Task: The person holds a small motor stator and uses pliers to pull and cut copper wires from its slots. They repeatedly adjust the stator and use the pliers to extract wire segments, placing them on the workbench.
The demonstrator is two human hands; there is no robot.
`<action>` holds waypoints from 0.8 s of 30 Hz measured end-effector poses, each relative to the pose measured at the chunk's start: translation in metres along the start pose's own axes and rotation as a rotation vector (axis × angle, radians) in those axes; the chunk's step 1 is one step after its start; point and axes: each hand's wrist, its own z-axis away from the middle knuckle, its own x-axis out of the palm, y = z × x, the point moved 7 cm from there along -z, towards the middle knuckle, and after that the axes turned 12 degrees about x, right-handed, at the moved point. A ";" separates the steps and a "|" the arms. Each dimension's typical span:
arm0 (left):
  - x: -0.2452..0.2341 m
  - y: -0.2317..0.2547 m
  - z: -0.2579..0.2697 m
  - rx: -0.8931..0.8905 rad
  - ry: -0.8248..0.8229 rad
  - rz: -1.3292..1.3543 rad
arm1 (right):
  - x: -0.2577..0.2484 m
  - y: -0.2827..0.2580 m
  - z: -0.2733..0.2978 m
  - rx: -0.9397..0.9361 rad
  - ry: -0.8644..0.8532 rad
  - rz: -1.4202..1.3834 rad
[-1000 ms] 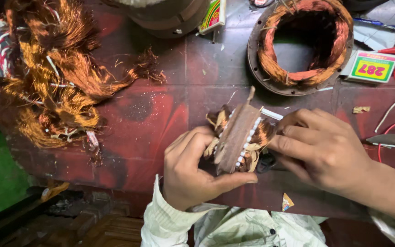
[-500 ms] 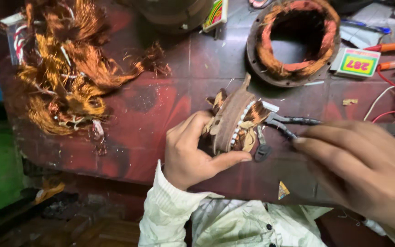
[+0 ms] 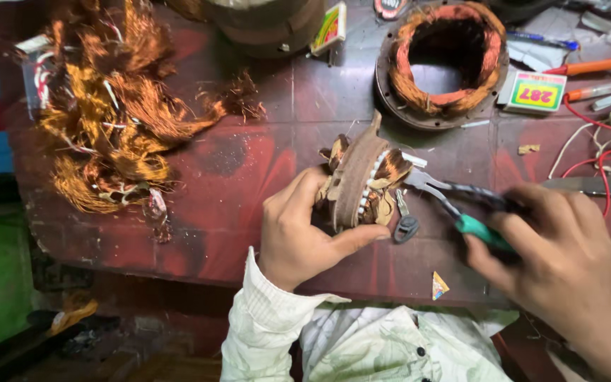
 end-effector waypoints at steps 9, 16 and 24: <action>0.002 0.005 0.002 0.054 -0.002 -0.009 | 0.028 0.093 0.065 0.378 -0.191 -1.082; 0.001 0.005 0.001 0.049 0.006 -0.015 | 0.037 0.065 0.051 0.555 -0.482 -1.231; -0.001 0.007 0.001 0.027 0.016 -0.048 | -0.010 0.016 0.009 0.165 -0.185 -0.271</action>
